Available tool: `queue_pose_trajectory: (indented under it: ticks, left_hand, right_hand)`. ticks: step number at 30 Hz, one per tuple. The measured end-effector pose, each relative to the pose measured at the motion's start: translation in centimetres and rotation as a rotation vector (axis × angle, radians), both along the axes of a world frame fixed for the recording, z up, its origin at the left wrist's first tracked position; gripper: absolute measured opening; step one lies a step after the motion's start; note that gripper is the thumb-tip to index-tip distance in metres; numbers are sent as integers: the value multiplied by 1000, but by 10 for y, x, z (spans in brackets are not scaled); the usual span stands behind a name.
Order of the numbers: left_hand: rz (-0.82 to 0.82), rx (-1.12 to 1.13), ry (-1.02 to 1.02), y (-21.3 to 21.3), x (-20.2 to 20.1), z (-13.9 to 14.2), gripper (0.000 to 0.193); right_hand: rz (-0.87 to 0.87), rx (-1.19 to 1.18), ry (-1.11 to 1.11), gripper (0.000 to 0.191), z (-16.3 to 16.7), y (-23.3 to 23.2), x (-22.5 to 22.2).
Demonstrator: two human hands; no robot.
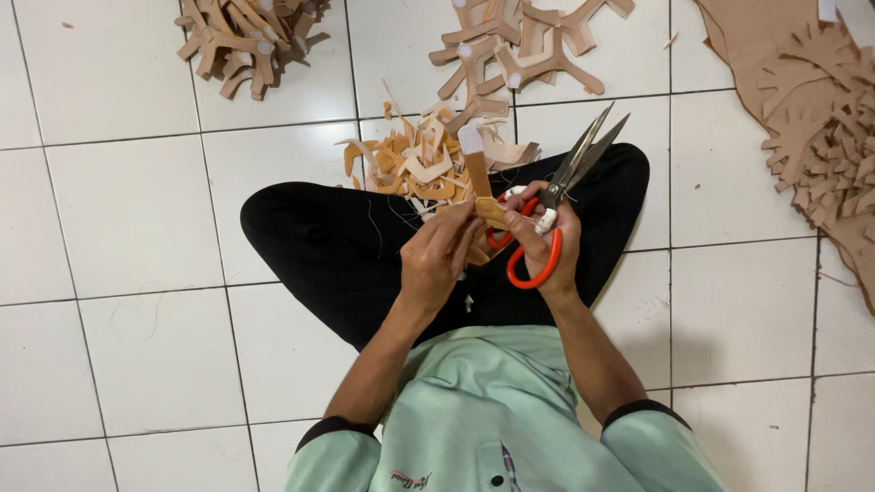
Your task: The person sits on the floor and uses scissors to trim excess material from small, T-shaped craft parts. They handle the parts one at a time, cutting away thin strips and placing the finished pieces into a pile.
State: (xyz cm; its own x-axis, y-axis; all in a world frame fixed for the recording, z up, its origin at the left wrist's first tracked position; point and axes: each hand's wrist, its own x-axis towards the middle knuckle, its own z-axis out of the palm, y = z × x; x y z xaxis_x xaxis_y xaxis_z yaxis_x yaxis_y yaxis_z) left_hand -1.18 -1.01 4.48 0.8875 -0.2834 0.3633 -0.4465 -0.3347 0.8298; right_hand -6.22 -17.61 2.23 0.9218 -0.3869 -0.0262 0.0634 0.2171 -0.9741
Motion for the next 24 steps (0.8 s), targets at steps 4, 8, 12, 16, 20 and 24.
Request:
queue_pose_trajectory:
  ticks: [4,8,12,16,20,24]
  left_hand:
    - [52,68,-118,2,-1,2,28]
    - [-7,-49,75,3,1,-2,23]
    - [-79,-363,480,1,5,-12,14]
    - [-21,-330,519,3,10,-17,12]
    - [76,-365,467,11,24,-14,13]
    - [127,-311,450,17,29,-12,15]
  right_hand:
    - [-48,-78,51,24,4,8,2]
    - [-73,-31,80,26,4,7,4]
    - [-81,99,65,28,-3,2,10]
    - [-1,10,87,29,-10,-1,6]
    - [230,-61,207,42,-13,-7,-17]
    - [537,120,241,53,-20,-8,-41]
